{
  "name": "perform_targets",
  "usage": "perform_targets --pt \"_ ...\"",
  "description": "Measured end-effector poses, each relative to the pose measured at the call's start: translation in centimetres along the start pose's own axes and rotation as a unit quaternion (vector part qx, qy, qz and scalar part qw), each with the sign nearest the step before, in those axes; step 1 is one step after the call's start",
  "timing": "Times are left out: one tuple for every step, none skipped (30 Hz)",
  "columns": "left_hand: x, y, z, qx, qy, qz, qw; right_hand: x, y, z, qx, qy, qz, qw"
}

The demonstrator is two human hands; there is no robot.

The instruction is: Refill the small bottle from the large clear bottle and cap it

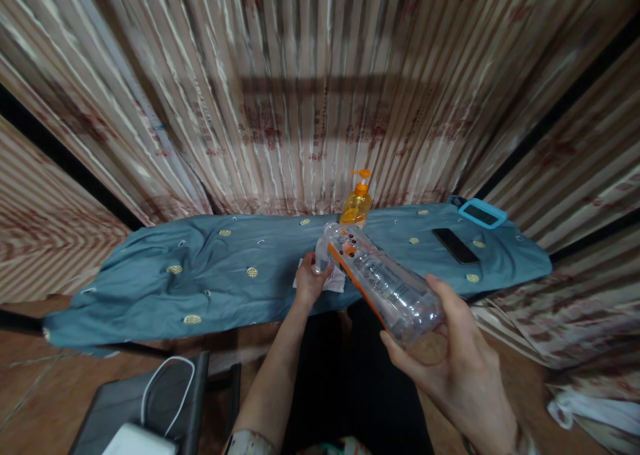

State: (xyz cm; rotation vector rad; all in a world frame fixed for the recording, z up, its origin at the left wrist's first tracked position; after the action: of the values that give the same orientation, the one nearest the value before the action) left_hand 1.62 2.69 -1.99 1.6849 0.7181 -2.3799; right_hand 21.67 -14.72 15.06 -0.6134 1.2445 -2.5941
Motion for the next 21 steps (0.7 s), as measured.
perform_targets --pt "0.05 -0.01 -0.02 0.002 -0.003 0.000 1.000 0.01 -0.01 -0.02 0.001 -0.001 -0.001 1.000" --pt "0.11 -0.01 -0.04 0.004 -0.006 0.002 1.000 0.02 -0.02 -0.05 0.001 -0.001 -0.002 1.000" --pt "0.17 -0.02 -0.05 0.004 -0.008 0.004 1.000 0.04 -0.05 -0.07 0.002 -0.002 -0.004 1.000" --pt "0.21 -0.03 -0.06 0.004 -0.009 0.006 1.000 0.06 -0.09 -0.08 0.003 -0.002 -0.005 1.000" --pt "0.24 -0.03 -0.07 0.003 -0.008 0.008 1.000 0.08 -0.13 -0.08 0.003 -0.003 -0.004 1.000" --pt "0.24 -0.02 -0.08 0.003 -0.005 0.009 1.000 0.11 -0.16 -0.07 0.003 -0.002 -0.002 1.000" --pt "0.23 -0.01 -0.08 0.003 -0.003 0.010 1.000 0.14 -0.19 -0.05 0.001 -0.001 0.002 1.000" --pt "0.20 -0.01 -0.08 0.002 0.000 0.011 1.000 0.15 -0.20 -0.02 -0.001 0.000 0.005 1.000" --pt "0.16 0.00 -0.07 0.001 0.002 0.012 1.000 0.16 -0.21 0.00 -0.002 0.002 0.007 1.000" --pt "0.11 0.00 -0.06 0.001 0.002 0.012 1.000 0.15 -0.21 0.02 -0.003 0.004 0.008 1.000" --pt "0.06 0.01 -0.04 -0.001 0.000 0.011 1.000 0.13 -0.20 0.01 -0.001 0.004 0.007 1.000" --pt "0.02 0.01 -0.02 -0.003 -0.003 0.009 1.000 0.11 -0.19 -0.01 0.001 0.003 0.006 1.000" --pt "-0.02 0.01 -0.01 -0.005 -0.005 0.008 1.000 0.09 -0.18 -0.03 0.003 0.002 0.004 1.000" --pt "-0.04 0.01 -0.01 -0.006 -0.008 0.007 1.000 0.08 -0.17 -0.05 0.005 0.001 0.001 1.000" --pt "-0.04 0.01 -0.02 -0.007 -0.009 0.007 1.000 0.07 -0.16 -0.06 0.007 -0.002 -0.001 1.000" --pt "-0.05 0.02 -0.03 -0.006 -0.009 0.007 1.000 0.07 -0.15 -0.07 0.007 -0.003 -0.002 1.000" --pt "-0.05 0.03 -0.04 -0.005 -0.008 0.008 1.000 0.07 -0.14 -0.07 0.007 -0.003 -0.004 1.000" --pt "-0.07 0.03 -0.04 -0.004 -0.008 0.008 1.000 0.07 -0.13 -0.07 0.007 -0.003 -0.004 1.000" --pt "-0.10 0.04 -0.03 -0.004 -0.007 0.009 1.000 0.07 -0.12 -0.07 0.005 -0.001 -0.004 1.000" --pt "-0.13 0.04 -0.01 -0.004 -0.008 0.009 1.000 0.07 -0.11 -0.07 0.005 0.001 -0.003 1.000" --pt "-0.17 0.04 0.02 -0.004 -0.011 0.009 1.000 0.06 -0.10 -0.07 0.004 0.002 -0.003 1.000"
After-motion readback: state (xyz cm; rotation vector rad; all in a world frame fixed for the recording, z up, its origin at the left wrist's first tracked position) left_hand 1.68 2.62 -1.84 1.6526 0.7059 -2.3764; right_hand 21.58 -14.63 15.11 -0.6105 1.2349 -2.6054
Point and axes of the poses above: each hand's wrist, its own y-axis away from the middle knuckle, its own z-axis out of the back of the hand, x = y × z, the point moved 3 cm from there along -y, towards the middle knuckle, and after that the axes turned 9 degrees about -x, right-handed, at the moved point
